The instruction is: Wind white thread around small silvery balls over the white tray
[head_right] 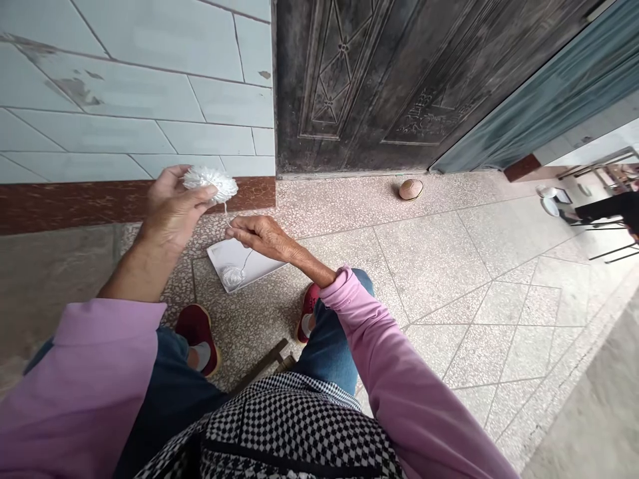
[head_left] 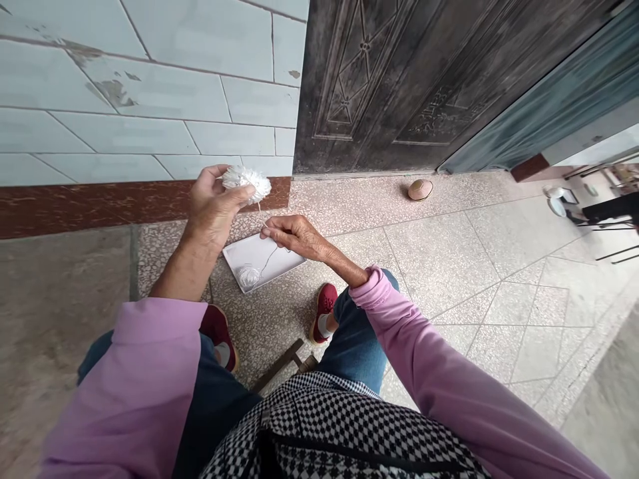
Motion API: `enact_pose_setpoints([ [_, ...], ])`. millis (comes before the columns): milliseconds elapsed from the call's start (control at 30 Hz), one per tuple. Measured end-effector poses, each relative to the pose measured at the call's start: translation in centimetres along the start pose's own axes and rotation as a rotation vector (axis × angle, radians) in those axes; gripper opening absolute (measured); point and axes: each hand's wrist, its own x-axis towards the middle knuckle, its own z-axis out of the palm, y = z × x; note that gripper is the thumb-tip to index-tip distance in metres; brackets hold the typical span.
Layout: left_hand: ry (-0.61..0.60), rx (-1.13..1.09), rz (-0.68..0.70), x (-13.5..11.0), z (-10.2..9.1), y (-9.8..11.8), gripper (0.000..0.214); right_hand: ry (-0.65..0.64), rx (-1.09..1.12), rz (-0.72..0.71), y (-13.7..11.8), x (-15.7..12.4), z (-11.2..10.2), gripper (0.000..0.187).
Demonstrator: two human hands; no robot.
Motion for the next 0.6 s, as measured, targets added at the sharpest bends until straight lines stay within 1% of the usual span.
enact_pose_setpoints([
  [100, -0.01, 0.093, 0.017, -0.4, -0.1, -0.3, 0.08, 0.021, 0.062, -0.011, -1.0, -0.5, -0.3, 0.051],
  [167, -0.037, 0.137, 0.017, -0.7, -0.2, -0.3, 0.078, 0.083, 0.104, -0.009, -1.2, -0.4, -0.9, 0.044],
  [233, -0.073, 0.178, -0.007, -1.0, -0.2, -0.1, 0.078, 0.154, 0.135, -0.013, -1.2, -0.1, -1.5, 0.041],
  [300, -0.133, 0.225, -0.045, -1.4, -0.1, 0.3, 0.075, 0.207, 0.155, -0.025, -1.0, 0.3, -2.1, 0.044],
  [400, -0.285, 0.286, -0.112, -2.2, 0.1, 0.9, 0.07, 0.279, 0.159, -0.015, -0.7, 0.9, -2.8, 0.052],
  [500, -0.42, 0.252, -0.16, -2.8, 0.3, 1.6, 0.068, 0.356, 0.179, -0.002, -0.6, 1.5, -3.2, 0.055],
  [600, -0.452, 0.16, -0.157, -3.1, 0.4, 2.0, 0.065, 0.399, 0.208, 0.01, -0.3, 2.0, -3.3, 0.052],
])
